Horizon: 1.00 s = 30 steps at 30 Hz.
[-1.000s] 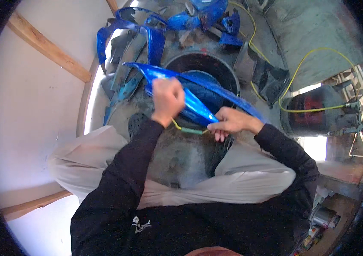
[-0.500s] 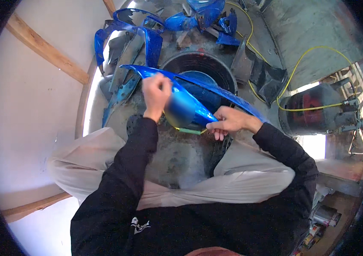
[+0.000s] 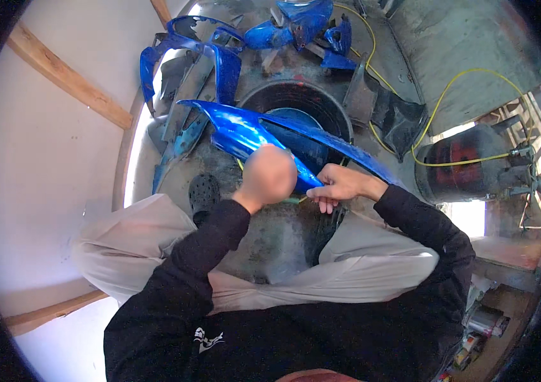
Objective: The person wet sands a motorcycle part by rubbing its surface with sandpaper and dipping their hand into a bucket of water.
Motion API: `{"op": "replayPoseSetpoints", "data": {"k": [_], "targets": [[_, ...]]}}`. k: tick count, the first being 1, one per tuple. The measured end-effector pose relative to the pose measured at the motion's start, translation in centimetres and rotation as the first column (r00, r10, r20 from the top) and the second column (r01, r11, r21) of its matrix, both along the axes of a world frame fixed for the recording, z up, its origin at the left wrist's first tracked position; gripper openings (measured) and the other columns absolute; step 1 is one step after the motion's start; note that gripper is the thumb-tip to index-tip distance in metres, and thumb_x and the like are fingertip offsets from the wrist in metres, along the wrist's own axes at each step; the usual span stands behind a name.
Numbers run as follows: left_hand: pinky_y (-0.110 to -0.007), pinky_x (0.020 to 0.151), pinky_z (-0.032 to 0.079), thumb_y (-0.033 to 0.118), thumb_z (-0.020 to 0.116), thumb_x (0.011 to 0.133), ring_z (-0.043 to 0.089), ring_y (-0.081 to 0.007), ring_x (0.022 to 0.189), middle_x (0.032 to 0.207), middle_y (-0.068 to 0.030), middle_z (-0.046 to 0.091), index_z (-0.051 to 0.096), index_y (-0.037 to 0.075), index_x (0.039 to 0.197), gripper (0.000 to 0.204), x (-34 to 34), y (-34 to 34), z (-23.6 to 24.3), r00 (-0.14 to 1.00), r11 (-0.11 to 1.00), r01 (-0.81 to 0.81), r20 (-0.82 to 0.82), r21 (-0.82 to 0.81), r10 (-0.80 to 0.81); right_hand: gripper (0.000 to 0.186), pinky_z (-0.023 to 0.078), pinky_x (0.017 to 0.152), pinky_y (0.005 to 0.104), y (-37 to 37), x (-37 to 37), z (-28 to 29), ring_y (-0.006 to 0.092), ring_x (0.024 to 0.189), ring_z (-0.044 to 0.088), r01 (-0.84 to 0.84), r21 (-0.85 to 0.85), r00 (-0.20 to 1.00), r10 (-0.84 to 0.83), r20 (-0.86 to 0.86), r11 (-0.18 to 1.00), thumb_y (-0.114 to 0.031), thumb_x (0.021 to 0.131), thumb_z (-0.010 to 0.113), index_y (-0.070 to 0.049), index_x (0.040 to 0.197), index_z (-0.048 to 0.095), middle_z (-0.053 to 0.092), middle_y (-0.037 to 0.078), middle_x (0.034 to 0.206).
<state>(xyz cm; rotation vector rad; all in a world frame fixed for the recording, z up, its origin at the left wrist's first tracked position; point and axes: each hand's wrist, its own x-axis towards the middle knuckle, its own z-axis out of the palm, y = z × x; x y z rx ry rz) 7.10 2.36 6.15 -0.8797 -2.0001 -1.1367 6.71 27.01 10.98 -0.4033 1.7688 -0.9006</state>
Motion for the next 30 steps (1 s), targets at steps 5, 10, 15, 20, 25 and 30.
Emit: {"op": "replayPoseSetpoints", "data": {"k": [5, 10, 15, 20, 25, 30], "targets": [[-0.046, 0.071, 0.047, 0.003, 0.065, 0.077, 0.062, -0.0331, 0.072, 0.072, -0.0103, 0.063, 0.061, 0.009, 0.072, 0.009, -1.1, -1.0, -0.4, 0.866, 0.876, -0.477, 0.137, -0.069, 0.481, 0.037, 0.059, 0.059, 0.0284, 0.2, 0.1, 0.1, 0.0168, 0.065, 0.075, 0.053, -0.007, 0.999, -0.053, -0.007, 0.999, -0.031, 0.104, 0.065, 0.003, 0.089, 0.072, 0.077, 0.012, 0.078], [-0.044, 0.074, 0.051, 0.001, 0.066, 0.073, 0.065, -0.0305, 0.075, 0.085, -0.0094, 0.072, 0.067, 0.009, 0.078, 0.009, 0.1, -0.4, -0.6, 0.998, 0.994, -0.045, -0.048, -0.096, 0.041, 0.037, 0.059, 0.059, 0.0287, 0.1, 0.1, -0.1, 0.0167, 0.065, 0.075, 0.018, -0.002, 1.0, -0.018, 0.015, 1.0, -0.03, 0.104, 0.064, 0.003, 0.088, 0.072, 0.077, 0.012, 0.078], [-0.046, 0.072, 0.049, 0.005, 0.065, 0.074, 0.063, -0.0316, 0.071, 0.076, -0.0111, 0.064, 0.062, 0.008, 0.075, 0.005, -0.1, -0.5, -0.7, 0.928, 0.92, -0.371, -0.011, -0.124, 0.373, 0.036, 0.058, 0.059, 0.0285, 0.1, 0.1, 0.1, 0.0162, 0.065, 0.074, 0.039, -0.017, 0.999, -0.039, -0.004, 0.999, -0.028, 0.105, 0.063, 0.003, 0.089, 0.073, 0.077, 0.011, 0.078], [-0.043, 0.079, 0.051, 0.005, 0.067, 0.071, 0.066, -0.0319, 0.08, 0.086, -0.0109, 0.07, 0.064, 0.008, 0.079, 0.009, 0.1, -0.7, -0.7, 0.981, 0.97, -0.193, -0.054, -0.149, 0.187, 0.036, 0.057, 0.058, 0.0276, 0.0, 0.1, 0.3, 0.0158, 0.064, 0.074, 0.009, 0.01, 1.0, -0.009, -0.016, 1.0, -0.029, 0.105, 0.063, 0.002, 0.089, 0.073, 0.077, 0.01, 0.078], [-0.047, 0.09, 0.044, 0.002, 0.065, 0.075, 0.066, -0.0282, 0.092, 0.096, -0.0088, 0.07, 0.062, 0.01, 0.078, 0.01, -0.7, -1.6, -0.7, 0.894, 0.881, -0.445, -0.018, -0.16, 0.448, 0.037, 0.057, 0.058, 0.0277, 0.1, -0.2, 0.4, 0.0159, 0.064, 0.074, 0.049, -0.02, 0.998, -0.05, -0.04, 0.999, -0.029, 0.104, 0.064, 0.002, 0.088, 0.073, 0.077, 0.01, 0.078], [-0.047, 0.094, 0.042, 0.004, 0.067, 0.073, 0.068, -0.0268, 0.099, 0.095, -0.0077, 0.071, 0.065, 0.011, 0.08, 0.009, 1.0, 0.3, -0.8, 0.992, 0.979, -0.118, 0.03, -0.167, 0.125, 0.038, 0.057, 0.057, 0.0279, -0.1, 0.0, 0.2, 0.0163, 0.064, 0.074, 0.01, 0.01, 1.0, -0.01, -0.01, 1.0, -0.029, 0.105, 0.063, 0.003, 0.087, 0.073, 0.077, 0.01, 0.077]]}}
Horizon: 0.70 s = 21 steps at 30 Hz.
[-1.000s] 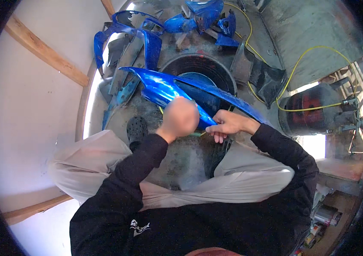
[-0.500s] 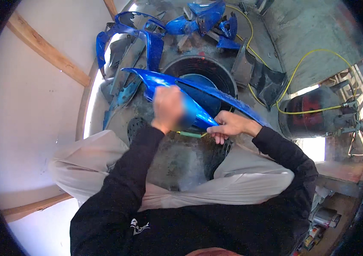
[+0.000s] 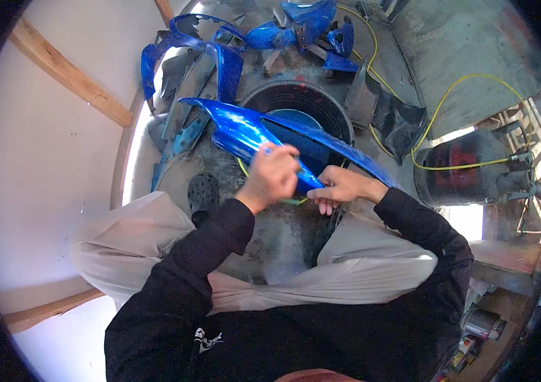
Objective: The person wet sands a motorcycle part by rubbing its surface with sandpaper and dipping their hand into a bucket of water.
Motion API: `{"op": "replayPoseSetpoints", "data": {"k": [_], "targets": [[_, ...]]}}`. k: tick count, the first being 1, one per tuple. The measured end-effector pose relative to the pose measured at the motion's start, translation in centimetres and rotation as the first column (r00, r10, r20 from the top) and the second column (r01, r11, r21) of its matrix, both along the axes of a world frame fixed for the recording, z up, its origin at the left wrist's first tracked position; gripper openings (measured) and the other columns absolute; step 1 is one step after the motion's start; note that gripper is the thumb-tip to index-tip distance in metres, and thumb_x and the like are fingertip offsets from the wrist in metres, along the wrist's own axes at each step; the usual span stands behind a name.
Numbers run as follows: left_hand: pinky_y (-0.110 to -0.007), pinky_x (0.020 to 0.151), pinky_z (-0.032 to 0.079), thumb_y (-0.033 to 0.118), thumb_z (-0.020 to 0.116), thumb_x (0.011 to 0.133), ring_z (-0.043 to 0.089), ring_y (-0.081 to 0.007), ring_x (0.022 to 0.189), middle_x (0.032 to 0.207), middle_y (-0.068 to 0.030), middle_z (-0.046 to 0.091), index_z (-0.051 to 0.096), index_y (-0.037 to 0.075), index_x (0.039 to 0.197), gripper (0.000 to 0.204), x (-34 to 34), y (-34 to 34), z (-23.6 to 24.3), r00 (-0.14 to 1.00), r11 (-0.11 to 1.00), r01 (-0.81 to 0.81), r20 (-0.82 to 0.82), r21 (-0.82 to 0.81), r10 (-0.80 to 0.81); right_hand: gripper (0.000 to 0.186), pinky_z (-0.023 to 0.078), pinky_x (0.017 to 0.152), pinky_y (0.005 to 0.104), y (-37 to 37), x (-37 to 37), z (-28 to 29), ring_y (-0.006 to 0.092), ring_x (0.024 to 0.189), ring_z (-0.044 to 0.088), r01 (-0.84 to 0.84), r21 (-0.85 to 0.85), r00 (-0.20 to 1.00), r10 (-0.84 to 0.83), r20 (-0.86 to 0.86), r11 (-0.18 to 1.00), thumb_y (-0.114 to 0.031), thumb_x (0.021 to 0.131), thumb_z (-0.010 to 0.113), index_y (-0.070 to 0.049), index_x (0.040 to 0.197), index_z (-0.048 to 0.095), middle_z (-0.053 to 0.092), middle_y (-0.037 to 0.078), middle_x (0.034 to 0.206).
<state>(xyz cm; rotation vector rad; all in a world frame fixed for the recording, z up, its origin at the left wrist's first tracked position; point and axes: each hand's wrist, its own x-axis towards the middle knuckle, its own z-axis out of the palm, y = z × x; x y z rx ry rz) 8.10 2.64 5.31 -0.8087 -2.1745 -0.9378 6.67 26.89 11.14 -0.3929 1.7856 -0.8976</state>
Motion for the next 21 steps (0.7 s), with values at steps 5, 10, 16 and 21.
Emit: {"op": "replayPoseSetpoints", "data": {"k": [5, 10, 16, 21], "targets": [[-0.051, 0.094, 0.035, 0.006, 0.063, 0.08, 0.068, -0.0255, 0.106, 0.098, -0.0076, 0.072, 0.061, 0.012, 0.075, 0.008, -1.9, -1.4, 0.2, 0.899, 0.9, -0.435, 0.048, -0.021, 0.436, 0.037, 0.058, 0.058, 0.0286, 0.2, -0.1, 0.3, 0.016, 0.064, 0.074, 0.015, -0.019, 0.999, -0.016, -0.033, 1.0, -0.028, 0.105, 0.063, 0.003, 0.087, 0.072, 0.077, 0.011, 0.077], [-0.048, 0.1, 0.032, 0.004, 0.063, 0.077, 0.069, -0.0222, 0.108, 0.105, -0.0078, 0.073, 0.066, 0.013, 0.079, 0.01, 0.1, -0.1, 0.7, 0.997, 0.998, -0.061, 0.036, -0.026, 0.062, 0.036, 0.057, 0.057, 0.028, 0.0, -0.2, 0.0, 0.0159, 0.064, 0.074, -0.018, -0.003, 1.0, 0.018, -0.003, 1.0, -0.029, 0.105, 0.063, 0.001, 0.088, 0.073, 0.077, 0.011, 0.078], [-0.054, 0.102, 0.034, 0.007, 0.063, 0.08, 0.067, -0.0288, 0.114, 0.111, -0.0164, 0.073, 0.063, 0.009, 0.078, 0.003, -1.8, -1.9, 0.4, 0.942, 0.94, -0.328, 0.05, -0.093, 0.333, 0.036, 0.058, 0.058, 0.0283, 0.3, -0.2, 0.1, 0.0162, 0.065, 0.075, 0.011, -0.019, 1.0, -0.011, -0.018, 1.0, -0.03, 0.105, 0.064, 0.002, 0.09, 0.073, 0.077, 0.011, 0.079], [-0.051, 0.105, 0.032, 0.006, 0.065, 0.078, 0.069, -0.024, 0.118, 0.11, -0.0093, 0.075, 0.069, 0.011, 0.082, 0.008, -0.3, -0.6, 0.9, 0.999, 0.994, -0.018, 0.037, -0.103, 0.022, 0.035, 0.058, 0.058, 0.028, -0.1, -0.2, 0.0, 0.0163, 0.066, 0.075, -0.023, 0.025, 1.0, 0.023, -0.011, 0.999, -0.029, 0.104, 0.065, 0.002, 0.09, 0.073, 0.078, 0.011, 0.079]]}}
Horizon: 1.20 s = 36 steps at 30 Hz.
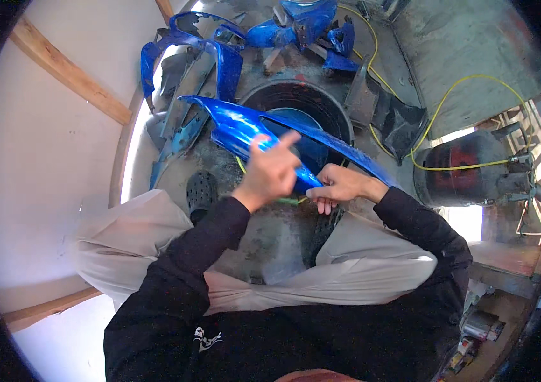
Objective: The person wet sands a motorcycle part by rubbing its surface with sandpaper and dipping their hand into a bucket of water.
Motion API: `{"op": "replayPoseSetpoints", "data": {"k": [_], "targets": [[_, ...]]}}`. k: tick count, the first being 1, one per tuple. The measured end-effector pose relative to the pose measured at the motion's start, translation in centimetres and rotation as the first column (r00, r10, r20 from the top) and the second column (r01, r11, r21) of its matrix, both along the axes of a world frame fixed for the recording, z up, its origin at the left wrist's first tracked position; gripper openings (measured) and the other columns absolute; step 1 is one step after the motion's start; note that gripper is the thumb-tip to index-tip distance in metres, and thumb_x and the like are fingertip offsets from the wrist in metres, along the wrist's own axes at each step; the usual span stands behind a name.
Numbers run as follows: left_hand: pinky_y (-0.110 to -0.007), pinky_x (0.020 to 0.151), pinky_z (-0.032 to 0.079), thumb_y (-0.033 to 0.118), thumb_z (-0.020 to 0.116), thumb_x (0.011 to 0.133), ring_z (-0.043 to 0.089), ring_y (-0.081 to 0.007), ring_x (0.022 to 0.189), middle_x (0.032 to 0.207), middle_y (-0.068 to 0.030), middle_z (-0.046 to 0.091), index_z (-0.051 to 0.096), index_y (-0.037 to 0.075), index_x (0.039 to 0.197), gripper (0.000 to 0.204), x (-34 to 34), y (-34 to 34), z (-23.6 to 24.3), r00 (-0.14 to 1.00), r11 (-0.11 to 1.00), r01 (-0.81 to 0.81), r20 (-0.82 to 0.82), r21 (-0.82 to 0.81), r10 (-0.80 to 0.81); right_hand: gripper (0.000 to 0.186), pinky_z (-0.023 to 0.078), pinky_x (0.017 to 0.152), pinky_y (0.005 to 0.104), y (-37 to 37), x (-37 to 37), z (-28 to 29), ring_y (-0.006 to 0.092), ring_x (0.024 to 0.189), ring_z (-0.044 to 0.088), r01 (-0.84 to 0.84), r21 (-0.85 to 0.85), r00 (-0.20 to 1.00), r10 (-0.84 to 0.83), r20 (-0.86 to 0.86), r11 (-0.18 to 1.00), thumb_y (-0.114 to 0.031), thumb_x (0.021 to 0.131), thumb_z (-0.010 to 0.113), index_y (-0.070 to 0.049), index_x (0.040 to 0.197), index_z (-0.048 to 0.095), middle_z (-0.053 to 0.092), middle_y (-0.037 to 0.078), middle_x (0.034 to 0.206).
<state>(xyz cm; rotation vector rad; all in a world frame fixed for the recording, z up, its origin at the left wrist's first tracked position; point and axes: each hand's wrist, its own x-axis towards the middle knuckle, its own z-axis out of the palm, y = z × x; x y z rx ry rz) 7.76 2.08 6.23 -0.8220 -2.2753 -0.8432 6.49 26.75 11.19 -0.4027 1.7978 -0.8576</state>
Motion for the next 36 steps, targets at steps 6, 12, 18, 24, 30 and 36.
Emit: {"op": "replayPoseSetpoints", "data": {"k": [6, 12, 18, 24, 30, 36], "targets": [[-0.052, 0.105, 0.029, 0.004, 0.063, 0.079, 0.066, -0.0256, 0.121, 0.108, -0.0114, 0.075, 0.068, 0.01, 0.081, 0.009, -1.7, -1.8, 0.0, 0.942, 0.943, -0.332, 0.046, -0.016, 0.333, 0.036, 0.058, 0.058, 0.0275, 0.3, 0.0, 0.4, 0.0167, 0.067, 0.075, 0.042, -0.054, 0.999, -0.041, 0.018, 0.998, -0.03, 0.104, 0.064, 0.002, 0.089, 0.073, 0.078, 0.011, 0.08], [-0.054, 0.104, 0.032, 0.009, 0.064, 0.08, 0.068, -0.0214, 0.119, 0.112, -0.0098, 0.075, 0.069, 0.015, 0.083, 0.008, -0.8, -1.4, 0.1, 0.995, 0.996, -0.092, -0.046, -0.011, 0.092, 0.037, 0.058, 0.058, 0.0277, 0.1, 0.1, 0.1, 0.017, 0.066, 0.075, 0.029, -0.058, 0.999, -0.028, 0.03, 0.998, -0.03, 0.105, 0.064, 0.003, 0.089, 0.073, 0.078, 0.011, 0.08], [-0.05, 0.102, 0.032, 0.005, 0.063, 0.078, 0.069, -0.0225, 0.115, 0.117, -0.0126, 0.075, 0.068, 0.012, 0.082, 0.009, -0.2, -0.6, 0.2, 0.999, 0.999, -0.044, -0.022, -0.008, 0.044, 0.039, 0.058, 0.058, 0.0288, 0.0, 0.0, 0.3, 0.0178, 0.067, 0.076, 0.004, -0.026, 1.0, -0.004, 0.012, 1.0, -0.03, 0.105, 0.063, 0.003, 0.088, 0.073, 0.078, 0.012, 0.08], [-0.053, 0.099, 0.034, 0.008, 0.064, 0.078, 0.068, -0.023, 0.114, 0.105, -0.0088, 0.074, 0.064, 0.013, 0.08, 0.005, -2.3, -2.6, -0.5, 0.953, 0.953, -0.303, 0.023, -0.015, 0.303, 0.039, 0.059, 0.058, 0.0296, 0.1, 0.1, 0.5, 0.0188, 0.066, 0.076, 0.018, -0.037, 1.0, -0.018, 0.02, 0.999, -0.03, 0.105, 0.063, 0.005, 0.09, 0.072, 0.078, 0.014, 0.081], [-0.05, 0.098, 0.035, 0.007, 0.064, 0.076, 0.069, -0.0217, 0.109, 0.104, -0.0076, 0.074, 0.063, 0.013, 0.079, 0.007, -1.5, -1.9, -0.6, 0.994, 0.994, 0.095, -0.053, -0.058, -0.098, 0.039, 0.059, 0.059, 0.0298, -0.1, -0.1, 0.1, 0.0193, 0.067, 0.076, 0.002, -0.025, 1.0, -0.001, 0.022, 1.0, -0.03, 0.105, 0.063, 0.006, 0.091, 0.072, 0.078, 0.015, 0.08], [-0.05, 0.101, 0.033, 0.008, 0.06, 0.08, 0.07, -0.0234, 0.107, 0.107, -0.0107, 0.075, 0.062, 0.01, 0.079, 0.004, -1.2, -1.9, -0.9, 0.999, 0.999, -0.045, 0.006, -0.024, 0.045, 0.037, 0.059, 0.059, 0.029, 0.1, -0.4, 0.1, 0.0185, 0.067, 0.076, 0.013, -0.048, 0.999, -0.012, 0.037, 0.999, -0.029, 0.104, 0.064, 0.005, 0.093, 0.073, 0.078, 0.015, 0.081]]}}
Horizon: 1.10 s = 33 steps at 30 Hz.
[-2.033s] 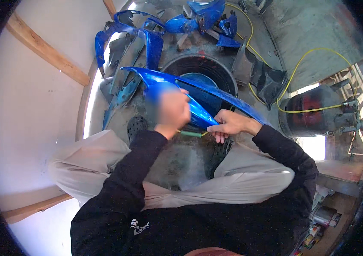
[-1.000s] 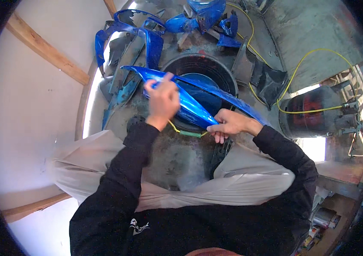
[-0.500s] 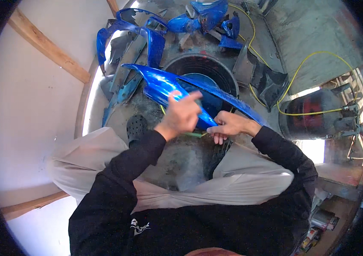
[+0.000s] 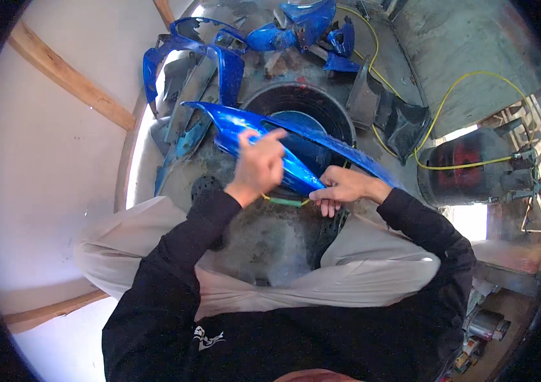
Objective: The person wet sands a motorcycle part by rubbing its surface with sandpaper and dipping their hand into a bucket of water.
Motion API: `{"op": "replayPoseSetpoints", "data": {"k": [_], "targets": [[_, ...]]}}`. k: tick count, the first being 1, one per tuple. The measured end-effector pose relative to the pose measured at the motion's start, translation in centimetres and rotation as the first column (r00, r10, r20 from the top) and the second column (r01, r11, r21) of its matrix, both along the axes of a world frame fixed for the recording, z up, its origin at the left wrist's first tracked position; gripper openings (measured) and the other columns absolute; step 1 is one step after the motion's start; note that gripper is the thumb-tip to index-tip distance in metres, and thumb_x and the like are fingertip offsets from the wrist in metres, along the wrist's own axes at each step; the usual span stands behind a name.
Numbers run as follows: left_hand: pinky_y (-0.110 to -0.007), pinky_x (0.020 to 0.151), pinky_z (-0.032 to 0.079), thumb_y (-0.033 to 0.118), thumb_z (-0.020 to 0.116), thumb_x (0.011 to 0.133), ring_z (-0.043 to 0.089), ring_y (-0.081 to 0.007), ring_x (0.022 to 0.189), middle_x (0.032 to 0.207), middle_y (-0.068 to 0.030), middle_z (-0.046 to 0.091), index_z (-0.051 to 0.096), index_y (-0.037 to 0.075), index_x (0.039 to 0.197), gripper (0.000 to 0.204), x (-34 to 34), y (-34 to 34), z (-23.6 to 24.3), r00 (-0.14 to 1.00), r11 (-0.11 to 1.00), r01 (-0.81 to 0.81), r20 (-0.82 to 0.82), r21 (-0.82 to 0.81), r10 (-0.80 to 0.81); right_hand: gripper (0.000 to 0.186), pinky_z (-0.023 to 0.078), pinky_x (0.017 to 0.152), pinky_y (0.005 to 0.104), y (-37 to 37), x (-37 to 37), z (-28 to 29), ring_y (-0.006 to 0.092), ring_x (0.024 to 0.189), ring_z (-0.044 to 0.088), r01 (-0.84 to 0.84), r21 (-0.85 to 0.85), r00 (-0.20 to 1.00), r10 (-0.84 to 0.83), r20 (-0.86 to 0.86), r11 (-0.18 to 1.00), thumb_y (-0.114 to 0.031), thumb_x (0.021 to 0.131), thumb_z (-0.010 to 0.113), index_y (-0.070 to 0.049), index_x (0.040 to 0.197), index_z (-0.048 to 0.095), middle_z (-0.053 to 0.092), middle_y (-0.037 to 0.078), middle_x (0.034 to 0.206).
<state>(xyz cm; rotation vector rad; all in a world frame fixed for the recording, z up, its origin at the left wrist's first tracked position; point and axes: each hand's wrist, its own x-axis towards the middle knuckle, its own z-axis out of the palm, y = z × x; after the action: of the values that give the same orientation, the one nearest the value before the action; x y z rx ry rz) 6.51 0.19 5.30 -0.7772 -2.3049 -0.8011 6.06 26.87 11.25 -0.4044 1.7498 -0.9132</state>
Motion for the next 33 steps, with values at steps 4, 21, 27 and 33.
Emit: {"op": "replayPoseSetpoints", "data": {"k": [4, 21, 27, 33], "targets": [[-0.048, 0.101, 0.033, 0.007, 0.06, 0.079, 0.069, -0.0218, 0.108, 0.102, -0.0095, 0.074, 0.062, 0.011, 0.078, 0.005, 0.4, 0.3, -0.3, 1.0, 0.997, 0.001, 0.022, 0.075, -0.002, 0.037, 0.059, 0.06, 0.029, -0.1, 0.4, 0.0, 0.0183, 0.068, 0.076, -0.002, 0.023, 1.0, 0.002, 0.023, 1.0, -0.03, 0.104, 0.064, 0.005, 0.093, 0.073, 0.078, 0.014, 0.082], [-0.045, 0.089, 0.044, 0.004, 0.062, 0.075, 0.071, -0.0252, 0.098, 0.089, -0.0096, 0.07, 0.061, 0.01, 0.076, 0.006, 1.4, 2.0, 0.8, 0.946, 0.946, 0.323, -0.04, 0.038, -0.322, 0.04, 0.06, 0.06, 0.0311, -0.1, 0.3, 0.0, 0.0202, 0.067, 0.076, -0.013, 0.041, 1.0, 0.013, -0.003, 0.999, -0.032, 0.103, 0.064, 0.005, 0.092, 0.07, 0.077, 0.015, 0.082], [-0.047, 0.087, 0.041, 0.007, 0.062, 0.079, 0.067, -0.0301, 0.098, 0.094, -0.011, 0.07, 0.062, 0.009, 0.079, 0.002, -1.0, -0.1, 0.6, 0.935, 0.93, -0.331, -0.081, 0.158, 0.346, 0.039, 0.06, 0.059, 0.0314, 0.2, 0.5, 0.2, 0.0205, 0.067, 0.076, 0.038, 0.015, 0.999, -0.038, 0.005, 0.999, -0.031, 0.104, 0.063, 0.006, 0.093, 0.071, 0.077, 0.016, 0.082], [-0.047, 0.088, 0.044, 0.006, 0.064, 0.075, 0.068, -0.0275, 0.094, 0.092, -0.009, 0.069, 0.062, 0.009, 0.079, 0.006, 0.7, 1.3, 0.5, 0.959, 0.964, 0.264, -0.123, 0.04, -0.257, 0.04, 0.059, 0.059, 0.0311, 0.0, 0.4, -0.4, 0.0209, 0.066, 0.076, 0.012, 0.025, 1.0, -0.012, 0.026, 1.0, -0.03, 0.104, 0.064, 0.008, 0.093, 0.071, 0.077, 0.016, 0.082]]}}
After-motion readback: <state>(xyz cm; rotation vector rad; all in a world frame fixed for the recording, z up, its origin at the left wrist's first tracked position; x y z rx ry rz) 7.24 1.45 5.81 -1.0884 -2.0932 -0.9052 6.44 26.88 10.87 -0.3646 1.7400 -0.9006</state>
